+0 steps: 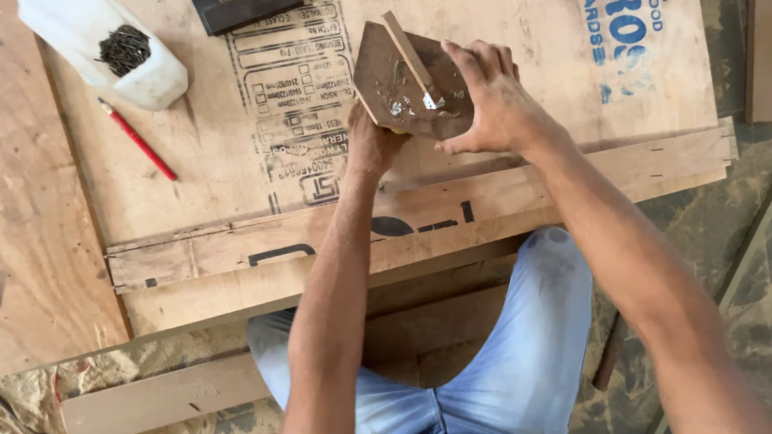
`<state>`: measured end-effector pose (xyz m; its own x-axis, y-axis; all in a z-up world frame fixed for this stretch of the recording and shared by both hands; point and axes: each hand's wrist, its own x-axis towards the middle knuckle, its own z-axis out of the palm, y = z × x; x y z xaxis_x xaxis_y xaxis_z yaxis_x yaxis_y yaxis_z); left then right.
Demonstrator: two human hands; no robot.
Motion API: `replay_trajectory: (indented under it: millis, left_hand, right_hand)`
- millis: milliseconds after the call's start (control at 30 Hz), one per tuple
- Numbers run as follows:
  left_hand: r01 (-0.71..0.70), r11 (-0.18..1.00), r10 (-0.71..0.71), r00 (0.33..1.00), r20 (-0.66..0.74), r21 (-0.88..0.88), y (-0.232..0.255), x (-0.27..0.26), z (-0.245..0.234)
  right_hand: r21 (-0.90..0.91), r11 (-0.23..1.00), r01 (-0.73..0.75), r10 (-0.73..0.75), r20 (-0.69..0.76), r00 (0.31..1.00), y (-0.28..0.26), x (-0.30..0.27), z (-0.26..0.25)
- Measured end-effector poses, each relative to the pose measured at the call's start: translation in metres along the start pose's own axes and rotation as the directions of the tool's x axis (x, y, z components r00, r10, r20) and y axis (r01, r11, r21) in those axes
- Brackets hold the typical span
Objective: The person applies white adhesive to a wooden board using a wooden spreader and their fingers, spreading the glue across the surface of the wood.
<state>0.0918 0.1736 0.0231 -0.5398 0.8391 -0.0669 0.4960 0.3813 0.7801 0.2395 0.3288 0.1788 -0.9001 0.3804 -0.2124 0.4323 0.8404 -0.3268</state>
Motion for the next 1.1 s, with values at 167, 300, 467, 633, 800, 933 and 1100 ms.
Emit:
replay_trajectory:
  millis: [167,300,467,633,800,933,1100]
  left_hand:
    - [-0.062,0.996,0.052,0.988,-0.143,-0.063,-0.008,-0.002,0.004]
    - [-0.044,0.993,0.032,0.993,-0.111,-0.109,0.002,0.000,-0.005]
    - [-0.075,0.977,0.042,0.986,-0.163,-0.200,0.013,-0.006,-0.014]
    - [0.003,0.955,-0.036,0.994,-0.104,-0.297,0.015,-0.010,-0.024]
    - [-0.164,0.968,0.143,0.982,-0.122,-0.191,0.007,-0.024,-0.049]
    - [-0.248,0.968,0.244,0.965,-0.096,-0.034,-0.006,-0.020,-0.070]
    - [-0.112,0.991,0.119,0.989,-0.091,0.078,-0.025,-0.029,-0.082]
  right_hand:
    - [0.349,0.931,-0.104,0.117,-0.017,0.993,0.031,-0.019,0.005]
    - [0.330,0.917,-0.223,0.268,-0.098,0.958,0.076,-0.031,0.007]
    - [0.058,0.848,-0.526,0.529,-0.071,0.845,0.087,-0.013,0.034]
    - [0.050,0.849,-0.527,0.528,-0.003,0.850,0.083,-0.012,0.045]
    - [0.040,0.998,-0.056,0.066,-0.326,0.943,0.106,0.015,0.031]
    - [-0.332,0.940,0.083,-0.172,-0.248,0.953,0.123,0.036,0.034]
    - [-0.401,0.901,0.168,-0.263,-0.195,0.945,0.150,0.025,0.038]
